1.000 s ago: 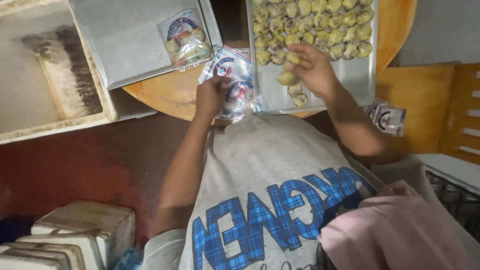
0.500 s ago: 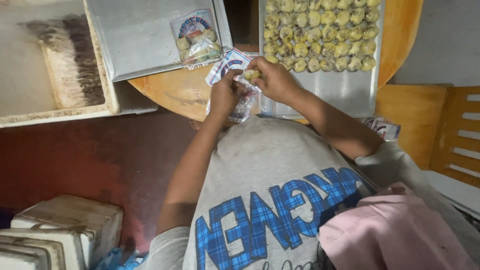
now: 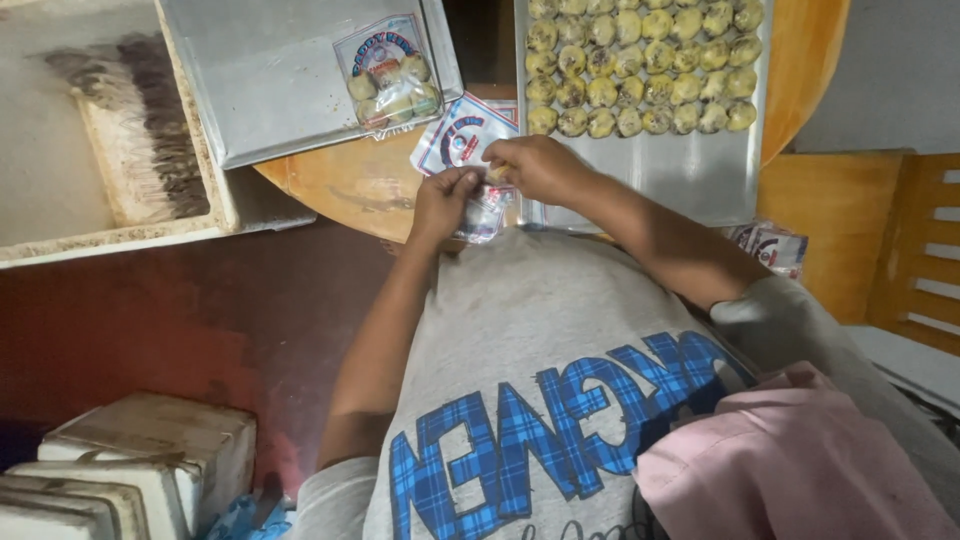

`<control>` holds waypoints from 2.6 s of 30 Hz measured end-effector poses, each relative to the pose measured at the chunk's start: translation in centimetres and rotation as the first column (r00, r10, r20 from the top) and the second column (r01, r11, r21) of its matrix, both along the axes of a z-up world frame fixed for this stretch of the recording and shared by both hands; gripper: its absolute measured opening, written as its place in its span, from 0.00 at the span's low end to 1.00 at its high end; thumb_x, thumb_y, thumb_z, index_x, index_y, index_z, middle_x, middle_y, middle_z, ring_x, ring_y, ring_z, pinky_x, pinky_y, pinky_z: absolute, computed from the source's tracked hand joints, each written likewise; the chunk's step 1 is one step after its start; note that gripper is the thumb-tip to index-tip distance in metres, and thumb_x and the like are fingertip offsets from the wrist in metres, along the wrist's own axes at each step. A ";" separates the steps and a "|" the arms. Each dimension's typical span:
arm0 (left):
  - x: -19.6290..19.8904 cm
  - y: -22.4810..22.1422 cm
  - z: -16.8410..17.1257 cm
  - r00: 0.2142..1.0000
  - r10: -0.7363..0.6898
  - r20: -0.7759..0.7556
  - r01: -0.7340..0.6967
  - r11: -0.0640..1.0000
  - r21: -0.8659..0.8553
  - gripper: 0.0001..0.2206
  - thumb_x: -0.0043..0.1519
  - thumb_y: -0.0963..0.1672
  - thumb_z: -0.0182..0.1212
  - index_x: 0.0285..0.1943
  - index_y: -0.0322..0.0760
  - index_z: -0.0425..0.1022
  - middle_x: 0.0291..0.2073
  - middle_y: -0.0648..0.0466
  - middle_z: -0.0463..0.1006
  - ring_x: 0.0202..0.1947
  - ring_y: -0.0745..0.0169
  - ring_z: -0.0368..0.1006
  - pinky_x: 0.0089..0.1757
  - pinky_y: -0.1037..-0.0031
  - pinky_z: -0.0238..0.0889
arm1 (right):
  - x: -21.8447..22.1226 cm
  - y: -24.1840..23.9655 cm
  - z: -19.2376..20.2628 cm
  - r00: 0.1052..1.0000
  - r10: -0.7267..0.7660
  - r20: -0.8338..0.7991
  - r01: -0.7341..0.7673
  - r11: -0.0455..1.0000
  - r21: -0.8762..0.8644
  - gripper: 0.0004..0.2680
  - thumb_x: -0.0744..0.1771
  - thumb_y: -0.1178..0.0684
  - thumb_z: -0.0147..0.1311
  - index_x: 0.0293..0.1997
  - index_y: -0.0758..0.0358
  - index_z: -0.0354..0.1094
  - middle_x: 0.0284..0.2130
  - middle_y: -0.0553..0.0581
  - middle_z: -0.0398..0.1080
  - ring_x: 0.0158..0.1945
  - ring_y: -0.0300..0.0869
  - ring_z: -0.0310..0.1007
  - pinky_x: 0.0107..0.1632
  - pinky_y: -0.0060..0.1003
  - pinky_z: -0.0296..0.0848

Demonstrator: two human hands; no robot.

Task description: The person places small round food items from a metal tray into clear plastic bags. They pick up the items by hand and arrange them inside the bags, then set the filled bags on the tray. The process is repeated for several bags.

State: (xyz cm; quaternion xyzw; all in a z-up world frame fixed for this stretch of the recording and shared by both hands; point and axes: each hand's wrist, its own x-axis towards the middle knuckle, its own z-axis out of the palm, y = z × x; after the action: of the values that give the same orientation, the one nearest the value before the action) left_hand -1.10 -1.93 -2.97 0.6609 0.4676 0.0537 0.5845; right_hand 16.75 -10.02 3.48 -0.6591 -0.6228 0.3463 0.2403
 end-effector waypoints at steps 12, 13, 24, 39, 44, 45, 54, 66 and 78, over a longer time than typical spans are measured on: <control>0.8 0.8 0.2 0.987 0.128 0.095 -0.118 0.987 -0.106 0.09 0.63 0.45 0.51 0.42 0.44 0.78 0.32 0.49 0.79 0.37 0.61 0.75 0.44 0.71 0.65 | 8.7 -11.4 -5.9 0.803 -0.268 0.532 0.314 0.949 0.003 0.09 0.64 0.47 0.57 0.45 0.54 0.70 0.34 0.55 0.71 0.41 0.48 0.72 0.45 0.41 0.69; 0.8 0.8 0.2 0.988 0.123 0.094 -0.113 0.988 -0.109 0.09 0.63 0.45 0.51 0.42 0.44 0.78 0.32 0.49 0.79 0.37 0.61 0.75 0.44 0.71 0.65 | 7.7 -11.9 -4.6 0.802 -0.270 0.533 0.319 0.948 0.000 0.09 0.64 0.47 0.57 0.45 0.54 0.70 0.34 0.55 0.71 0.41 0.48 0.72 0.45 0.41 0.69; 1.7 0.3 2.4 0.978 0.165 0.131 -0.144 0.977 -0.160 0.09 0.63 0.43 0.49 0.42 0.42 0.77 0.35 0.50 0.79 0.37 0.62 0.76 0.42 0.74 0.67 | 5.5 -12.8 -4.6 0.826 -0.426 0.371 0.548 0.763 -0.343 0.13 0.58 0.50 0.61 0.39 0.59 0.61 0.31 0.59 0.67 0.39 0.56 0.72 0.37 0.49 0.69; 1.3 0.0 1.5 0.972 0.136 0.193 -0.123 0.989 -0.082 0.11 0.58 0.47 0.53 0.42 0.42 0.78 0.40 0.56 0.80 0.41 0.69 0.74 0.46 0.79 0.66 | 5.8 -2.6 1.9 0.957 -0.227 0.180 0.205 0.970 0.132 0.09 0.65 0.57 0.55 0.46 0.70 0.68 0.38 0.62 0.71 0.40 0.51 0.70 0.43 0.45 0.68; 1.0 -0.2 -0.3 0.965 0.161 0.206 -0.141 0.984 -0.107 0.11 0.59 0.47 0.54 0.42 0.42 0.79 0.31 0.62 0.74 0.31 0.74 0.65 0.36 0.82 0.60 | 1.6 3.2 5.1 0.947 -0.256 -0.195 0.202 0.944 -0.260 0.06 0.64 0.63 0.49 0.42 0.60 0.67 0.38 0.59 0.71 0.39 0.43 0.74 0.41 0.32 0.76; 0.9 -0.2 -0.6 0.964 0.174 0.201 -0.153 0.981 -0.115 0.10 0.59 0.48 0.54 0.39 0.43 0.79 0.23 0.67 0.68 0.23 0.77 0.58 0.28 0.84 0.54 | 1.0 3.8 5.5 0.958 -0.220 -0.185 0.143 0.922 -0.359 0.06 0.64 0.64 0.50 0.39 0.59 0.68 0.36 0.58 0.72 0.37 0.41 0.73 0.38 0.27 0.77; 0.8 0.2 0.7 0.951 0.141 0.276 -0.089 0.977 -0.195 0.12 0.53 0.43 0.65 0.45 0.38 0.77 0.31 0.58 0.79 0.32 0.76 0.70 0.37 0.83 0.68 | 0.7 3.3 -3.9 0.994 0.103 -0.034 -0.095 0.980 0.176 0.04 0.60 0.59 0.59 0.26 0.54 0.70 0.24 0.47 0.72 0.30 0.40 0.70 0.33 0.35 0.64; 2.3 2.4 11.9 0.855 -0.054 0.517 0.036 0.998 0.044 0.05 0.59 0.39 0.57 0.41 0.35 0.76 0.29 0.52 0.79 0.34 0.72 0.71 0.42 0.79 0.65 | 3.7 0.1 4.8 0.836 -0.031 -0.548 -0.123 0.962 -0.242 0.22 0.60 0.50 0.60 0.57 0.64 0.59 0.55 0.69 0.60 0.43 0.52 0.68 0.49 0.45 0.67; -0.2 0.2 7.6 0.794 0.198 0.575 -0.015 0.952 -0.307 0.40 0.48 0.38 0.69 0.67 0.28 0.46 0.54 0.40 0.65 0.48 0.53 0.67 0.47 0.68 0.68 | 1.8 -0.1 8.9 0.738 -0.207 -0.642 0.277 0.961 0.010 0.09 0.68 0.51 0.51 0.27 0.60 0.67 0.17 0.49 0.66 0.23 0.31 0.64 0.30 0.22 0.63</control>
State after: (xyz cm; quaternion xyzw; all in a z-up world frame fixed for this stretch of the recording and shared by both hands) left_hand -1.34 -1.74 4.64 0.4903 0.2984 0.2247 0.7875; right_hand 18.51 -10.15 12.42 -0.5650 -0.4311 0.4809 0.5135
